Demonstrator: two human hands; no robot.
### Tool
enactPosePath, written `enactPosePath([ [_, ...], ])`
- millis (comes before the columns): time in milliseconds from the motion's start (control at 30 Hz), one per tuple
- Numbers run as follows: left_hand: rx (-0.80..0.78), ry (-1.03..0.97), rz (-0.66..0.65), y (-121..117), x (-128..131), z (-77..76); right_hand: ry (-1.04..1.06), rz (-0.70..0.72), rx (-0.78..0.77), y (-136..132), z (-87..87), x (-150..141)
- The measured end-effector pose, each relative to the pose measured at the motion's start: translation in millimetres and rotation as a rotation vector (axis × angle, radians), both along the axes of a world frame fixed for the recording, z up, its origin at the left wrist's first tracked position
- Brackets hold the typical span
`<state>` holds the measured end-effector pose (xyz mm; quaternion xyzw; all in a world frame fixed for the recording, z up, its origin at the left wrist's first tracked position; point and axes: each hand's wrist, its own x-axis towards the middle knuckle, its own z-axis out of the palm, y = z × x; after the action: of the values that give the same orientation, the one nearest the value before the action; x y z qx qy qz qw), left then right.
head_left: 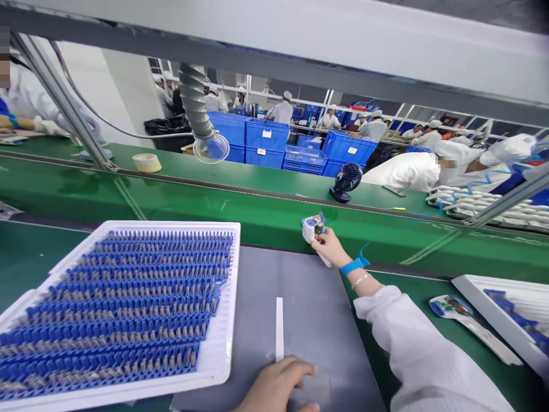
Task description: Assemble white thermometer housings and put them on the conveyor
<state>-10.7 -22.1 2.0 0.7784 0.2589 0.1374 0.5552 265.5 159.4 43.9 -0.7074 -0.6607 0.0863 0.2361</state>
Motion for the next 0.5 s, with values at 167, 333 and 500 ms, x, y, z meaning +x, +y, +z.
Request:
enactPosePath([
  [167,0.020,0.047,0.084,-10.1,-0.8,16.6,0.050,0.329,-0.007,-82.0,7.0,-32.0],
  [333,-0.074,0.055,0.197,-16.5,-0.5,21.8,0.014,0.520,-0.063,-128.0,16.3,-40.5],
  [500,-0.040,0.012,0.097,-22.2,1.5,14.9,-0.083,0.231,0.024,-127.0,11.1,-40.3],
])
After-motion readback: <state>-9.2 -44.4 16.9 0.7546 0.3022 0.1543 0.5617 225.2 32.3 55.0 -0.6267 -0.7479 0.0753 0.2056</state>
